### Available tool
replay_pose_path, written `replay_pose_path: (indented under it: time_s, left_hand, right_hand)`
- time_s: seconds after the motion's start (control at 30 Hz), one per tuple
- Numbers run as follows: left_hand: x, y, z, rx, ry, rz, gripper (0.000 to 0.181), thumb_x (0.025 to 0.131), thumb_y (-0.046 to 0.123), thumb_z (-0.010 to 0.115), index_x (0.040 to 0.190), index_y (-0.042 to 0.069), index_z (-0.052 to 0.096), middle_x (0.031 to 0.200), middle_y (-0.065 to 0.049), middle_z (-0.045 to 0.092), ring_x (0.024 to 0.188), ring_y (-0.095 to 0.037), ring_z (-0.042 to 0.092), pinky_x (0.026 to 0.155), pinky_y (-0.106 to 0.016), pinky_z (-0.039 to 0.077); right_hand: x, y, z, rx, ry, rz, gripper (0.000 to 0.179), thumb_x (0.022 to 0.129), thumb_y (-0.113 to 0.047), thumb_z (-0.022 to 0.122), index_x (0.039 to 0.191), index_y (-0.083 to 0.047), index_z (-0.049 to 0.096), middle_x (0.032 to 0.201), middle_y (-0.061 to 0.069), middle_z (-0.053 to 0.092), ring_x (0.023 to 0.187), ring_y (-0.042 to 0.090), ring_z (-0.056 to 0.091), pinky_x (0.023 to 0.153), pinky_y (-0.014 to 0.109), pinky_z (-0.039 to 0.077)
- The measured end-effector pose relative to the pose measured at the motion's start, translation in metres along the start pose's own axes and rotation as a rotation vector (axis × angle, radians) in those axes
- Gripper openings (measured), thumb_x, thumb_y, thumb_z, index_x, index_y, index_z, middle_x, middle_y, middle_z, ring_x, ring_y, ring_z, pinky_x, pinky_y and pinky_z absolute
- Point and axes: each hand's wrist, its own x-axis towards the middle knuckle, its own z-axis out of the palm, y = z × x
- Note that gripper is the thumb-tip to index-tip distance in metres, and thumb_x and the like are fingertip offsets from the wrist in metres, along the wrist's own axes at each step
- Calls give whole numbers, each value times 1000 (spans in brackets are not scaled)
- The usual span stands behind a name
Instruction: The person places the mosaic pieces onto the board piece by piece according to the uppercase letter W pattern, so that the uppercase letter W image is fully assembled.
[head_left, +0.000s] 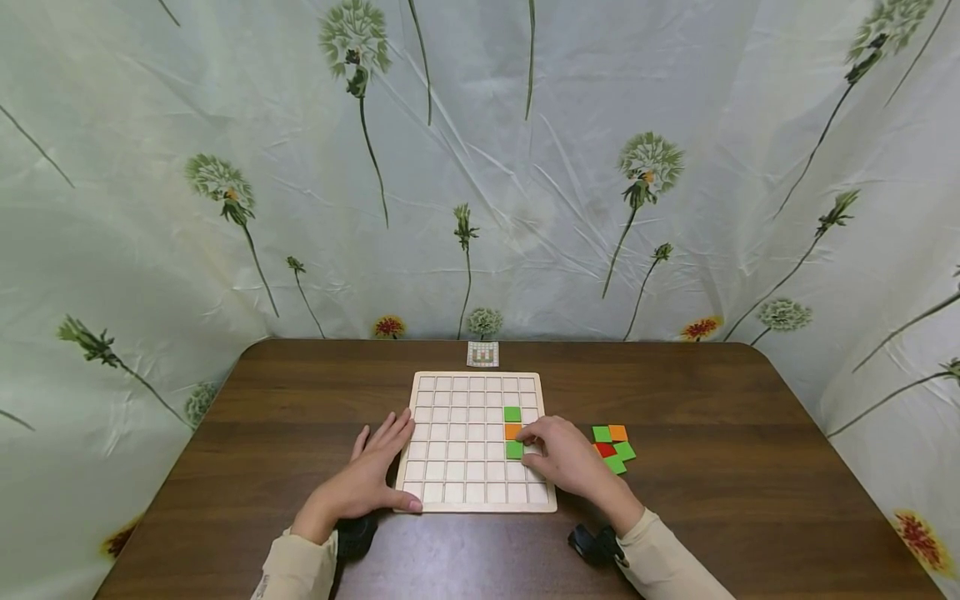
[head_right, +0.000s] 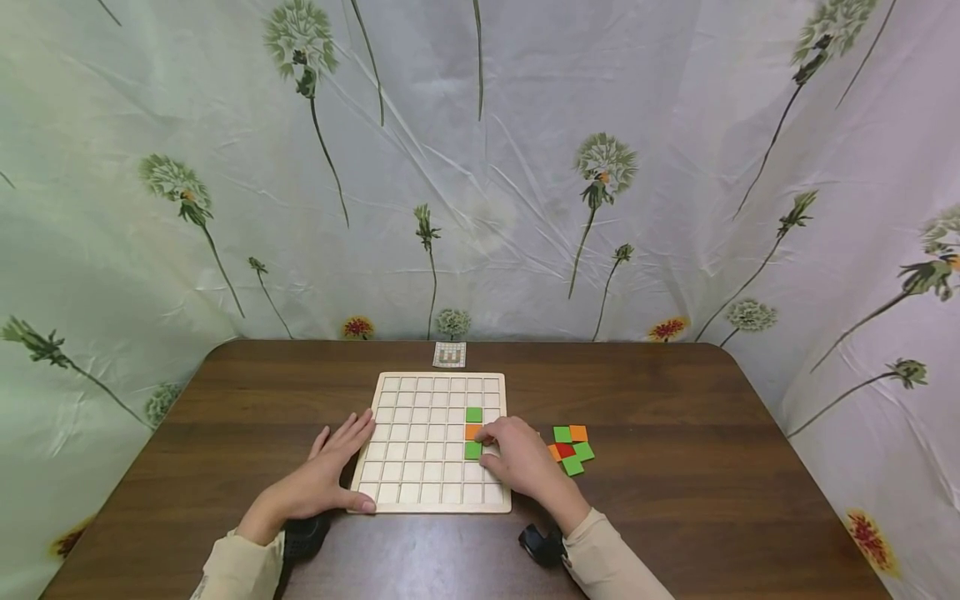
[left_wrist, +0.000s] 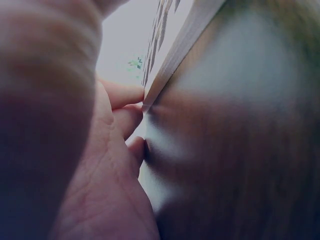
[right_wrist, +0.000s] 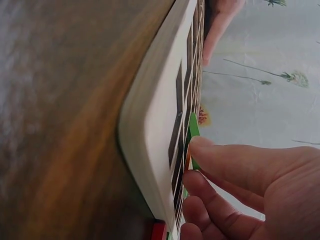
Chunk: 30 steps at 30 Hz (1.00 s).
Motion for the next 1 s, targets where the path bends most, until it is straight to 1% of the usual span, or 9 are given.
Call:
replay_pose_path:
  time_s: [0.23,0.37,0.67,0.77,1.0]
  left_hand:
    - [0,1,-1,1,0,3,121,72,51,86,158,-4,20,166,-20,11,152,-42,1,113,-67,-8]
    - [0,0,-1,3,1,7,121,72,51,86,158,-4,20,166,-20,10,152,-42,1,112,-67,-8]
    - [-1,0,-1,7,-7,-6,122,73,53,85,159,-2,19,167,-18,9,153,-40,0,113,-65,-8]
    - [0,-1,-1,-1,-10,-5,121,73,52,85,159,-3,19,167,-19,9,153,-41,0,113,-66,-9]
    - [1,-2,0,-3,-22,-14,121,73,52,85,159,-1,18,167,-16,8,153,-38,-2,113,-65,-10]
  right_hand:
    - [0,0,0,-12,-14,8,18,86,-9,76,104,-10,78,100,-1,70,88,15,57,80,36,50]
    - [0,0,-1,-1,-19,15,20,86,-9,77,106,-10,77,101,-1,70,90,15,58,81,38,51]
    - [0,2,0,33,-21,38,20,85,-9,79,105,-11,77,96,-4,67,83,12,53,77,34,49]
    - [0,2,0,36,-21,39,18,86,-8,78,103,-11,77,95,-5,67,83,12,53,77,33,49]
    - [3,3,-1,40,-36,28,17,86,-5,75,102,-10,78,98,-3,70,86,13,57,78,35,51]
